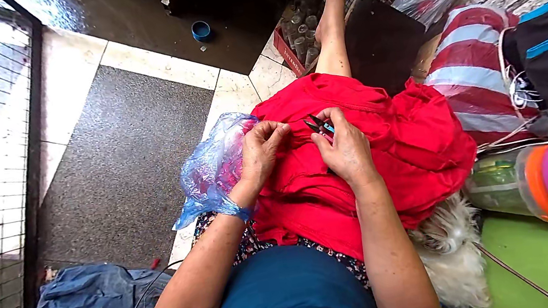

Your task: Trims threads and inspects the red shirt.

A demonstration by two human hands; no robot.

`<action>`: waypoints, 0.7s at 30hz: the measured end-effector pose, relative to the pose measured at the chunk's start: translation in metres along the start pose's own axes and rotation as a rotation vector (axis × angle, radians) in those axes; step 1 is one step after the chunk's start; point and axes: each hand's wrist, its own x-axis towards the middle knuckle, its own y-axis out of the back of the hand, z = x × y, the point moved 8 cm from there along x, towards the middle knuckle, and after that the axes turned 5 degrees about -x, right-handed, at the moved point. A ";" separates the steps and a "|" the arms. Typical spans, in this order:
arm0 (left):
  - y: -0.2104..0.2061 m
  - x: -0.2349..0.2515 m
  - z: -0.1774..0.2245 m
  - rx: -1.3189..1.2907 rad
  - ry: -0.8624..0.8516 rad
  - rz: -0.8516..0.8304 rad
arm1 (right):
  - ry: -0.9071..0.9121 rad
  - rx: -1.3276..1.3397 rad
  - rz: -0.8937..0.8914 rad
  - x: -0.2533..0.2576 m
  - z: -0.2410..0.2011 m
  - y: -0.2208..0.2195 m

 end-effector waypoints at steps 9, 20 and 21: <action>-0.012 -0.006 -0.007 -0.031 -0.013 -0.050 | -0.055 -0.013 -0.222 0.024 -0.005 -0.015; -0.026 -0.006 0.004 0.274 -0.050 -0.040 | 0.118 0.450 -0.082 0.009 0.000 0.010; -0.024 -0.005 0.005 0.233 -0.063 -0.052 | 0.124 0.434 -0.081 0.008 0.001 0.013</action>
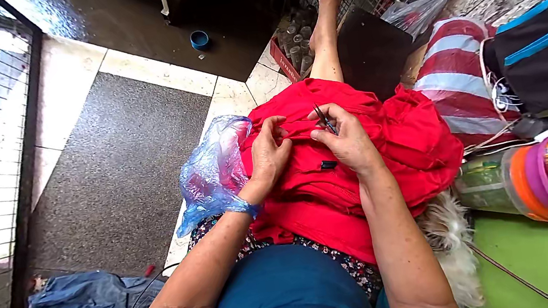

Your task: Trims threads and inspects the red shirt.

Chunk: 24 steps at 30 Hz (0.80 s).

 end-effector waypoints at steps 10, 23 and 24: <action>0.016 -0.016 -0.033 -0.438 0.207 -0.141 | -0.113 -0.193 -0.039 -0.013 0.027 0.001; 0.008 -0.019 0.020 0.067 -0.384 -0.134 | -0.041 -0.394 0.032 -0.016 0.016 -0.001; 0.002 -0.019 0.024 0.101 -0.361 -0.157 | -0.040 -0.394 0.035 -0.016 0.016 -0.001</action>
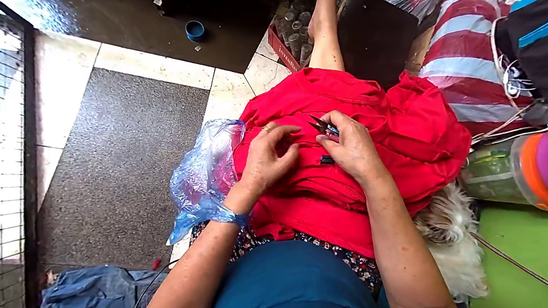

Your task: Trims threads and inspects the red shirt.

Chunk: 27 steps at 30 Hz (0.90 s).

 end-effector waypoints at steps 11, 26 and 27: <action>0.001 -0.006 -0.020 -0.082 0.262 -0.009 | 0.226 -0.034 0.035 -0.020 -0.023 0.008; -0.001 -0.027 0.013 0.087 -0.161 0.175 | 0.217 -0.390 -0.099 -0.022 -0.054 -0.007; -0.001 -0.027 0.014 0.095 -0.175 0.177 | 0.213 -0.400 -0.116 -0.022 -0.053 -0.009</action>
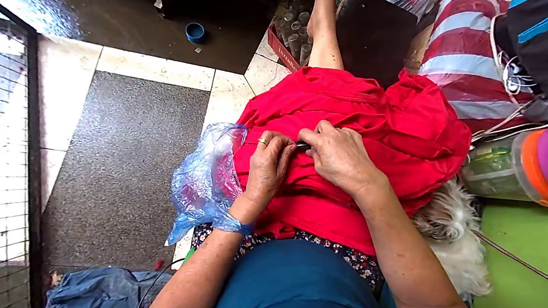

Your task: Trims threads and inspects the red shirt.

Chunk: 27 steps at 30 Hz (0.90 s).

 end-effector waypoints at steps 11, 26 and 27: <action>0.030 0.011 -0.032 -0.436 0.345 0.151 | -0.154 0.623 0.157 -0.017 0.056 0.002; -0.020 0.034 0.020 0.053 0.075 -0.143 | -0.248 0.632 0.261 -0.014 0.060 0.000; -0.025 0.034 0.021 0.093 0.055 -0.150 | -0.253 0.635 0.256 -0.014 0.060 0.000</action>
